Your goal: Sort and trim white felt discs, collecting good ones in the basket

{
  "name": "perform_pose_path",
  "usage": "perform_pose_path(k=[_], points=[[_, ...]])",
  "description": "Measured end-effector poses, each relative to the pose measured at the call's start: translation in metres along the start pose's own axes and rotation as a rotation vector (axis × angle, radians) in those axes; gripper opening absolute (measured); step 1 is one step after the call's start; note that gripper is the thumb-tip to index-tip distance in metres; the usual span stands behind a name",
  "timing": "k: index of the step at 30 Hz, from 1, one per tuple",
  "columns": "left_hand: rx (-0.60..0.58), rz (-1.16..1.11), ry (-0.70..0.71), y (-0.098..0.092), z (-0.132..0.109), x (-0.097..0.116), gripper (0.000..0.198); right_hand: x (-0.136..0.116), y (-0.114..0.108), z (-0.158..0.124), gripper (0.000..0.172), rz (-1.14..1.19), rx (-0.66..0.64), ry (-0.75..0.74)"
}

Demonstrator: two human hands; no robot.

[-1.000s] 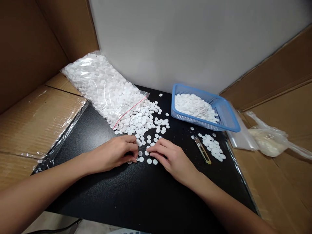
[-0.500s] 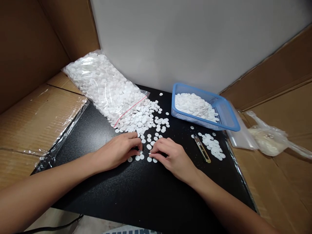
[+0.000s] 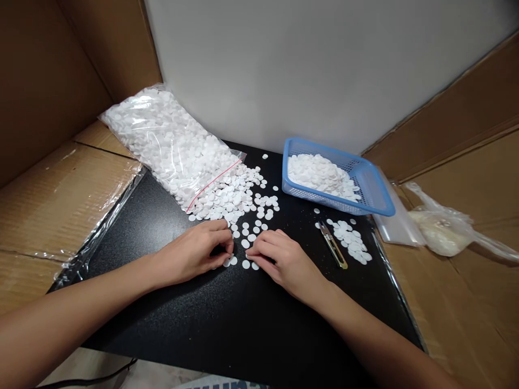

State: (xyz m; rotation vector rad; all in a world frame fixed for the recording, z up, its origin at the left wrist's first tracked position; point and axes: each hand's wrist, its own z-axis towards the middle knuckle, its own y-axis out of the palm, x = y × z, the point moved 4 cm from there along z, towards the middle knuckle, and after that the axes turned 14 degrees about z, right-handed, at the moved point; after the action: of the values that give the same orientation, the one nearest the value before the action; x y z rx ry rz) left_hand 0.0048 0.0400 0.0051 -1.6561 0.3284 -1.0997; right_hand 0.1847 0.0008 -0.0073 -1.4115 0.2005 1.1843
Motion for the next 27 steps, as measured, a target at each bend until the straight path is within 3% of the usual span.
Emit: perform_pose_path(k=[4, 7, 9, 12, 14, 18, 27], points=[[0.025, 0.078, 0.135, -0.002, -0.001, 0.006, 0.011, 0.002, -0.002, -0.001, 0.008, 0.035, 0.037, 0.012], [-0.025, 0.108, 0.207, -0.003, -0.003, 0.007, 0.013, 0.002, -0.003, -0.001, 0.009, 0.029, 0.032, 0.025], [-0.057, 0.041, 0.172, -0.007, -0.004, 0.003, 0.013, 0.002, -0.003, 0.0, 0.012, 0.044, 0.025, 0.05], [-0.097, -0.032, 0.014, -0.017, -0.007, -0.009, 0.007, 0.001, -0.002, 0.001, 0.016, 0.081, 0.037, 0.072], [-0.153, -0.018, -0.057, -0.021, -0.009, -0.015, 0.017, 0.0, -0.002, 0.002, 0.018, 0.097, 0.045, 0.074], [-0.221, 0.037, 0.004, -0.015, -0.01, -0.014, 0.018, -0.002, -0.003, -0.001, 0.018, 0.11, 0.034, 0.029], [-0.112, 0.075, 0.106, 0.001, -0.004, 0.0, 0.012, 0.0, -0.015, -0.009, 0.016, 0.081, -0.065, -0.038]])
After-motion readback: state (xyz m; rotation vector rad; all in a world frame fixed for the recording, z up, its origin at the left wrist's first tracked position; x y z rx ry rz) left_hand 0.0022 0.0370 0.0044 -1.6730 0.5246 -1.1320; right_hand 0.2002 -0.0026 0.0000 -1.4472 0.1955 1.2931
